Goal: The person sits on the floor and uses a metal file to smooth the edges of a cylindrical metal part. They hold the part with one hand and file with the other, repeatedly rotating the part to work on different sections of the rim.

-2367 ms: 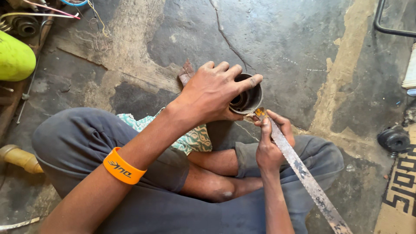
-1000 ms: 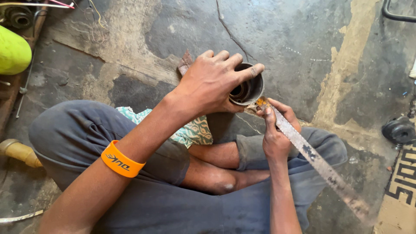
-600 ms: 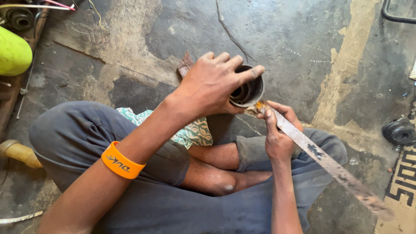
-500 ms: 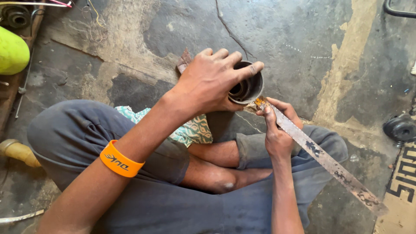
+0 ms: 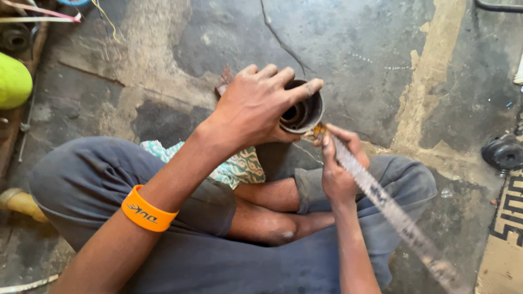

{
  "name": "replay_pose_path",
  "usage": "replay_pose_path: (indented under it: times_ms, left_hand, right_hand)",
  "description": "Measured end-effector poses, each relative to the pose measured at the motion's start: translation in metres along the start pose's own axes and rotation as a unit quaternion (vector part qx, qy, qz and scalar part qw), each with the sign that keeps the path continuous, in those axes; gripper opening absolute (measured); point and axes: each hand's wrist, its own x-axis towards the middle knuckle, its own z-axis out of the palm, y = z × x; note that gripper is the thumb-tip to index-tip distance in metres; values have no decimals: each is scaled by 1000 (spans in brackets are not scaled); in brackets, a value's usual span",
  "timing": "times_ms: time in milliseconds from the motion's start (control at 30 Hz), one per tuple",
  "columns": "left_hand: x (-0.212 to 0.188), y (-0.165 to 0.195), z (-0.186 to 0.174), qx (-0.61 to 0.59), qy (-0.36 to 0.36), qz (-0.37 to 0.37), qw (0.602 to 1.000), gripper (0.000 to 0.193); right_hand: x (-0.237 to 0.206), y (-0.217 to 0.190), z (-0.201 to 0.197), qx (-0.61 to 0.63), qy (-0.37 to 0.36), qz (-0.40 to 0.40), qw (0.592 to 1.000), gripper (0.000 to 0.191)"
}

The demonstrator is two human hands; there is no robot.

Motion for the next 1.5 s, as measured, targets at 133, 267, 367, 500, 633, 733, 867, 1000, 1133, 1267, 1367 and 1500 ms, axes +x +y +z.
replay_pose_path:
  times_ms: [133,267,367,500,633,733,867,1000,1133,1267,1367,1500]
  left_hand:
    - [1,-1,-3,-15,-28,-8,999,85]
    - [3,-2,-5,-8,2,10,1000,81]
    - [3,-1,-4,-8,-9,-6,1000,83]
    - [2,0,-1,-7,-11,-8,1000,81]
    - [1,0,0,-8,0,-10,1000,81]
    - [1,0,1,1,2,-10,1000,81]
    - [1,-1,0,2,2,-4,1000,80]
    - [1,0,0,-4,-18,-10,1000,85]
    - [2,0,-2,-6,2,-2,1000,79]
    - [3,0,-2,0,-19,-8,1000,79]
    - [4,-1,-3,-3,-11,-7,1000,77]
    - [3,-1,-4,-11,-5,-10,1000,75]
  right_hand:
    - [-4,-4,3,-75,27,-17,997,17]
    - [-5,-7,5,-56,22,-54,997,21]
    - [-3,-5,5,-105,20,-88,990,21]
    - [2,-2,5,10,21,1,1000,21]
    - [4,-2,5,8,25,-34,999,20]
    - [3,-5,6,-86,31,-123,988,19]
    - [-1,-9,10,-69,54,-65,994,18]
    - [-2,-8,12,-114,82,-31,990,18]
    - [-2,-3,14,-15,83,-23,996,19]
    - [-2,2,16,38,89,-10,995,22]
    - [-4,3,17,55,86,-8,995,22]
    - [-4,2,17,47,85,-7,995,23]
